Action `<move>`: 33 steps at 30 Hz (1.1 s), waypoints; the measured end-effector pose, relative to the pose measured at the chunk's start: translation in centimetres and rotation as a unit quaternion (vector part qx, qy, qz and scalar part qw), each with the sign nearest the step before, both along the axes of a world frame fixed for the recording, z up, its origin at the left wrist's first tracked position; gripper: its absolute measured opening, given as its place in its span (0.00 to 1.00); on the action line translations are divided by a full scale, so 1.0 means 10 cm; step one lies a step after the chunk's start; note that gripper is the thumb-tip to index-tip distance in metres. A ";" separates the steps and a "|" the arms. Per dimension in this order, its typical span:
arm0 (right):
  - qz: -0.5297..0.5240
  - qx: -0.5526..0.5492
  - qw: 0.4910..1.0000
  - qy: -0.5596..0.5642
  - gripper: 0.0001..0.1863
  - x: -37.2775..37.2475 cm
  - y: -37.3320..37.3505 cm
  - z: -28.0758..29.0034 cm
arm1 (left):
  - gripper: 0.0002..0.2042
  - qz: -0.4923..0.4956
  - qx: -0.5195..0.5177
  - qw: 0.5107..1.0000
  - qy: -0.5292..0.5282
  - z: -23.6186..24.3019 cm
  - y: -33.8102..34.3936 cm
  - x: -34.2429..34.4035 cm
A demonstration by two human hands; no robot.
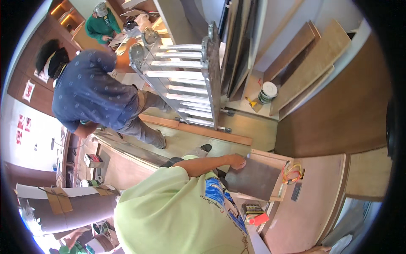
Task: The person cuts white edge banding strips with scissors and applies them to the raw edges of white furniture panels by hand.
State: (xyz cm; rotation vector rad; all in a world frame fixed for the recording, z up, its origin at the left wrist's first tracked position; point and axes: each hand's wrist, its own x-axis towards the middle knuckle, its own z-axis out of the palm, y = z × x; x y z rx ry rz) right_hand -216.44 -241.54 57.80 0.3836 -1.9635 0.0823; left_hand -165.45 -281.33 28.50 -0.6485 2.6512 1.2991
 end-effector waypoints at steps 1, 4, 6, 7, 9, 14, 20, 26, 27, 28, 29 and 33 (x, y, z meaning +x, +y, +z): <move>0.017 0.011 1.000 0.003 0.16 0.11 -0.05 0.08 | 0.13 0.015 0.013 1.000 0.006 0.01 -0.06 0.11; 0.052 -0.003 0.999 0.014 0.17 0.46 -0.27 0.04 | 0.13 0.029 0.007 0.999 0.021 -0.16 -0.23 0.35; 0.078 -0.018 0.997 0.001 0.18 0.72 -0.45 -0.17 | 0.12 0.041 0.047 0.997 0.036 -0.23 -0.28 0.49; 0.086 -0.025 0.996 -0.012 0.18 0.87 -0.53 -0.29 | 0.12 0.041 0.065 0.996 0.045 -0.26 -0.32 0.52; 0.105 -0.053 0.992 -0.053 0.19 1.19 -0.70 -0.63 | 0.11 -0.060 -0.071 0.994 0.050 -0.54 -0.36 0.52; 0.107 -0.126 0.961 -0.222 0.21 2.00 -0.83 -1.40 | 0.12 -0.076 0.048 0.993 0.081 -0.23 -0.52 0.19; 0.109 -0.230 0.872 -0.419 0.20 3.34 -1.58 -1.85 | 0.12 -0.103 0.084 0.989 0.072 0.16 -0.88 0.33; 0.112 -0.158 0.827 -0.528 0.21 4.12 -1.82 -2.75 | 0.11 -0.099 0.055 0.988 0.105 -0.21 -1.15 0.85; 0.131 -0.180 0.792 -0.569 0.21 4.32 -1.84 -2.88 | 0.11 -0.087 0.057 0.989 0.104 -0.19 -1.20 0.96; 0.150 -0.202 0.753 -0.608 0.21 4.51 -1.87 -3.01 | 0.12 -0.106 0.063 0.991 0.048 -0.17 -1.24 1.05; 0.151 -0.219 0.726 -0.633 0.21 4.73 -1.85 -3.09 | 0.12 -0.141 0.070 0.988 -0.007 -0.07 -1.29 1.07; 0.137 -0.311 0.551 -0.762 0.18 5.35 -1.77 -3.63 | 0.10 -0.172 0.035 0.984 0.003 -0.03 -1.35 1.36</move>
